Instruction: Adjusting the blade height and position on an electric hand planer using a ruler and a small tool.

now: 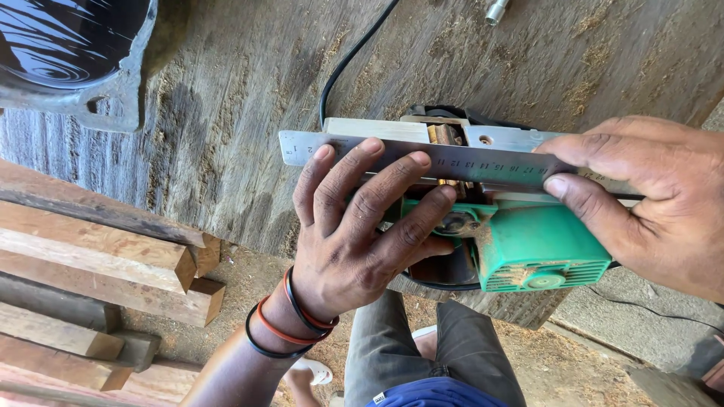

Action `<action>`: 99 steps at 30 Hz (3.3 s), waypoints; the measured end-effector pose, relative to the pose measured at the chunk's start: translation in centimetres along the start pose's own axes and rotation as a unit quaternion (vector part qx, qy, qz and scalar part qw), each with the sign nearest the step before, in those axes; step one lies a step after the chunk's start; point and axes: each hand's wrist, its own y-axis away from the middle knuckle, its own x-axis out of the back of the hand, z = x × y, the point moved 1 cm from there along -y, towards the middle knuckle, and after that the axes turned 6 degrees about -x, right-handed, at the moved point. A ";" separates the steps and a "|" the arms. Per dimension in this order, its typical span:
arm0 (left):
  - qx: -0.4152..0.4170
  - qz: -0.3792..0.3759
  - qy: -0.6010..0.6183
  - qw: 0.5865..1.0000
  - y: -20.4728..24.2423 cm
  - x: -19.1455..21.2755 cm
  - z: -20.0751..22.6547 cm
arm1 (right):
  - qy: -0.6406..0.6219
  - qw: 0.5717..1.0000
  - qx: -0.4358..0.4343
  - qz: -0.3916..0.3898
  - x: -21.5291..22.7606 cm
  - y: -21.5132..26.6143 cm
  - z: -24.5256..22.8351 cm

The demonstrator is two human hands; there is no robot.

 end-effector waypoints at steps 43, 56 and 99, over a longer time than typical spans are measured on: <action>0.004 -0.006 0.014 1.000 0.2 0.1 0.0 | -0.003 1.000 -0.016 -0.004 -0.1 0.1 0.2; 0.002 -0.017 0.020 1.000 0.2 0.2 -0.1 | -0.023 0.999 -0.021 -0.018 -0.3 0.1 0.6; 0.004 -0.024 0.009 1.000 0.2 0.1 0.2 | 0.001 1.000 -0.011 0.006 -0.3 0.1 0.4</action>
